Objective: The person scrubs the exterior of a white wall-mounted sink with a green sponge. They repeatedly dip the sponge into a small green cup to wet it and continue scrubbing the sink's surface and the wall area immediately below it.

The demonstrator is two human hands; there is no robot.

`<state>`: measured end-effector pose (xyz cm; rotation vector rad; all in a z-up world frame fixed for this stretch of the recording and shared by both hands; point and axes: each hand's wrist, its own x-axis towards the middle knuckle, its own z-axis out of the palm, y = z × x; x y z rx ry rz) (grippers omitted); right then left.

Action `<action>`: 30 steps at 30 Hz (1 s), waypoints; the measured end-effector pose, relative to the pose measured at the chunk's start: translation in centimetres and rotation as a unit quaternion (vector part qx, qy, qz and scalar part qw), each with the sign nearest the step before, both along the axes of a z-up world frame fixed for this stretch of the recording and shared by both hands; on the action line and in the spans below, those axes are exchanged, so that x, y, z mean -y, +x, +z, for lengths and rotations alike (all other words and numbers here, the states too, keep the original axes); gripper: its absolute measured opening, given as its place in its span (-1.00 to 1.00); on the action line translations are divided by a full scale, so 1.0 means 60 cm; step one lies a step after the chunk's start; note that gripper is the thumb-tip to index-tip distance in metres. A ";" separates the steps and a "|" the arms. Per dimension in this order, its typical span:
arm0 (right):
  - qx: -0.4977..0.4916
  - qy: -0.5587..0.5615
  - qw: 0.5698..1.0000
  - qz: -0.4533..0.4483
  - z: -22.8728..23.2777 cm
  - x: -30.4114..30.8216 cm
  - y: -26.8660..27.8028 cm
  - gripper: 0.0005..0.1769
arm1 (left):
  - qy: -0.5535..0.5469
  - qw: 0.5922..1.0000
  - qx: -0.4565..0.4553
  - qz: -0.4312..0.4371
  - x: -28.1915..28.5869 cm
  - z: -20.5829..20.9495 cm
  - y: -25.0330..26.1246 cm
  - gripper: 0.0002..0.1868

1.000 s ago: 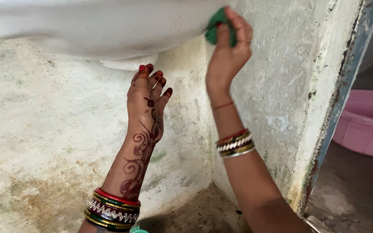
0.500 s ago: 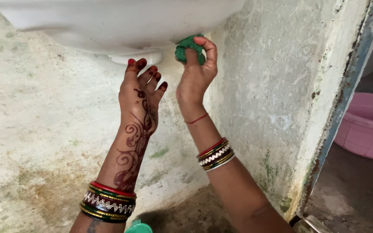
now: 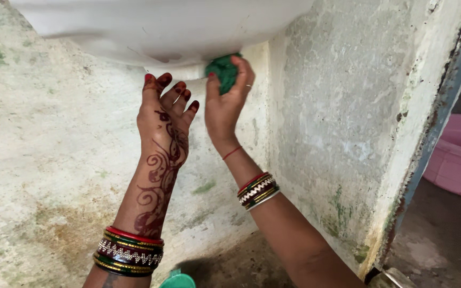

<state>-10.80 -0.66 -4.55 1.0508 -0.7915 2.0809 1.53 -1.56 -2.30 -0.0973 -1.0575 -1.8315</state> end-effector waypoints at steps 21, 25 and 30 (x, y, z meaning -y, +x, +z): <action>0.048 0.029 0.972 0.228 0.001 0.004 -0.048 -0.83 | -0.178 0.956 0.158 0.172 0.055 0.002 -0.076 -0.25; 0.069 0.018 0.961 0.268 0.010 0.013 -0.062 -0.85 | -0.359 0.802 0.303 0.370 0.055 -0.006 -0.088 -0.16; 0.218 -0.103 0.857 0.456 0.033 0.005 -0.136 -0.75 | -0.428 0.732 0.365 0.384 0.057 0.004 -0.090 -0.14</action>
